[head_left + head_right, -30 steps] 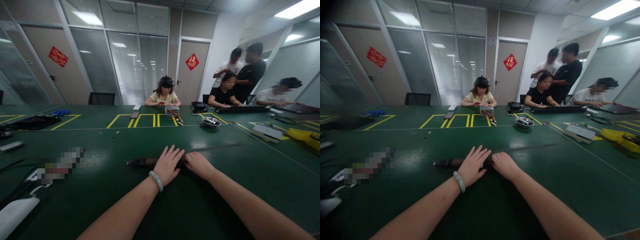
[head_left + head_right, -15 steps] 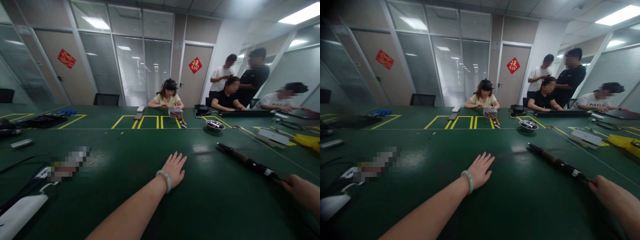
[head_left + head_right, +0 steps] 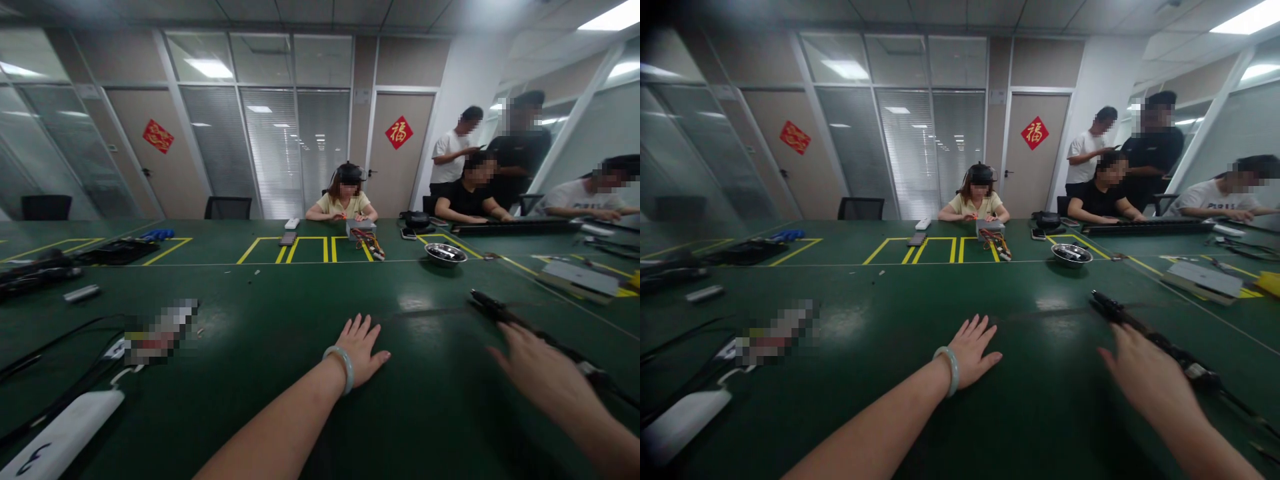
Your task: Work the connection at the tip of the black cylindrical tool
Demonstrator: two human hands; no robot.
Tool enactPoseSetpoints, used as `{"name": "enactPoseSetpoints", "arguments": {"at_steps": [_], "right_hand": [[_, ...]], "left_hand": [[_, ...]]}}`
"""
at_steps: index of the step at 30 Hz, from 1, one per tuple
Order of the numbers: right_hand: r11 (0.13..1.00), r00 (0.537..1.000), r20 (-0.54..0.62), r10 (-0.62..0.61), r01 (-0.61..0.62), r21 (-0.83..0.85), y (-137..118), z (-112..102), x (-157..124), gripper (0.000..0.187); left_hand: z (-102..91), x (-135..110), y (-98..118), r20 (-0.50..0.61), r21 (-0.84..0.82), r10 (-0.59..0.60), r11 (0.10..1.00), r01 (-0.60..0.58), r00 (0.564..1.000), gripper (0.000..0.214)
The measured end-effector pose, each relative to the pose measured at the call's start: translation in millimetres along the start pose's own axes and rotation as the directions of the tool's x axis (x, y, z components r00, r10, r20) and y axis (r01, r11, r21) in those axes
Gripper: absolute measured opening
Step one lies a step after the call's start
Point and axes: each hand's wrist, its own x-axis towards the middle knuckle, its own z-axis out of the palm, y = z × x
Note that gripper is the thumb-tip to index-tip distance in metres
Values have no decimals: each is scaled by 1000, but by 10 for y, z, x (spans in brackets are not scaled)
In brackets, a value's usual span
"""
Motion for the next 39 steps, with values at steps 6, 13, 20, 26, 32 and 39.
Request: {"name": "enactPoseSetpoints", "arguments": {"at_steps": [6,13,20,26,32,39], "right_hand": [[786,769,213,-603,527,322,-1775,256,71,63],[699,663,282,-693,523,487,-1923,415,50,68],[700,653,324,-684,462,545,-1872,380,107,71],[691,645,337,-685,429,582,-1824,326,123,70],[687,641,337,-690,433,583,-1797,310,128,71],[799,755,318,-573,429,422,-1510,442,321,67]], "left_hand": [[96,35,-34,-42,96,25,995,-21,999,67],[103,32,-51,-22,109,84,991,-81,996,65],[110,54,-51,-9,126,59,990,-58,998,66],[136,78,-74,-4,121,53,991,-52,999,70],[140,89,-74,-4,113,48,992,-47,999,69],[94,62,-40,-50,80,15,997,-11,999,70]]}}
